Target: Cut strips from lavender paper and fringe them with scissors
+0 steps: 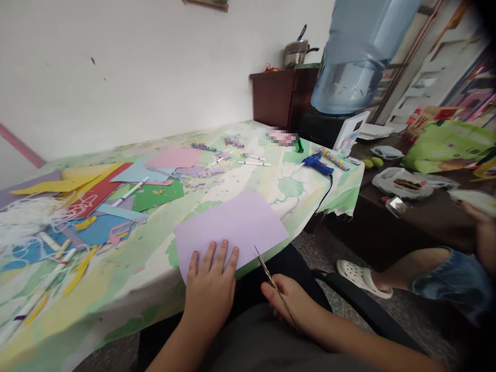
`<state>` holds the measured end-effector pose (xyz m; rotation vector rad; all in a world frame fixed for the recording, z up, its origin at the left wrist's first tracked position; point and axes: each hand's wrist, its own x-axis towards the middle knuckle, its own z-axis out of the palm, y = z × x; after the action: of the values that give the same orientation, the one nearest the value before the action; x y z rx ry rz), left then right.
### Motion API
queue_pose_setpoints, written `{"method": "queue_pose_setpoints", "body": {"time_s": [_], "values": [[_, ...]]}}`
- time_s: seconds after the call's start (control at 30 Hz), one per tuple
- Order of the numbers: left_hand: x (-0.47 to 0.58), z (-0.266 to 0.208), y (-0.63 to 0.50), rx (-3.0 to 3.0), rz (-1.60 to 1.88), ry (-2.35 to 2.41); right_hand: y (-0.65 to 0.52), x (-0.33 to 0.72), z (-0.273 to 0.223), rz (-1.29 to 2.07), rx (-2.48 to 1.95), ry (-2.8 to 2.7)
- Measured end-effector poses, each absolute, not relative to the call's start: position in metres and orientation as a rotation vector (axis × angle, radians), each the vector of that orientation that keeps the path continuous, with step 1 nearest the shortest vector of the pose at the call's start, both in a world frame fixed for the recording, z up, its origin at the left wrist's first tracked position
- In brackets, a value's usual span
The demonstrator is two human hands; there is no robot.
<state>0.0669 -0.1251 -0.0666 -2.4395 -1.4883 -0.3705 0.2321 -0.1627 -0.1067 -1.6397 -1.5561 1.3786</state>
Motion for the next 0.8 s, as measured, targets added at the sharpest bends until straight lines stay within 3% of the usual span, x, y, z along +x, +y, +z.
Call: {"method": "queue_pose_setpoints", "body": {"time_s": [0.8], "values": [[0.058, -0.083, -0.125, -2.433, -0.454, -1.430, -0.157, 0.228, -0.105, 1.367, -1.632, -1.630]]}}
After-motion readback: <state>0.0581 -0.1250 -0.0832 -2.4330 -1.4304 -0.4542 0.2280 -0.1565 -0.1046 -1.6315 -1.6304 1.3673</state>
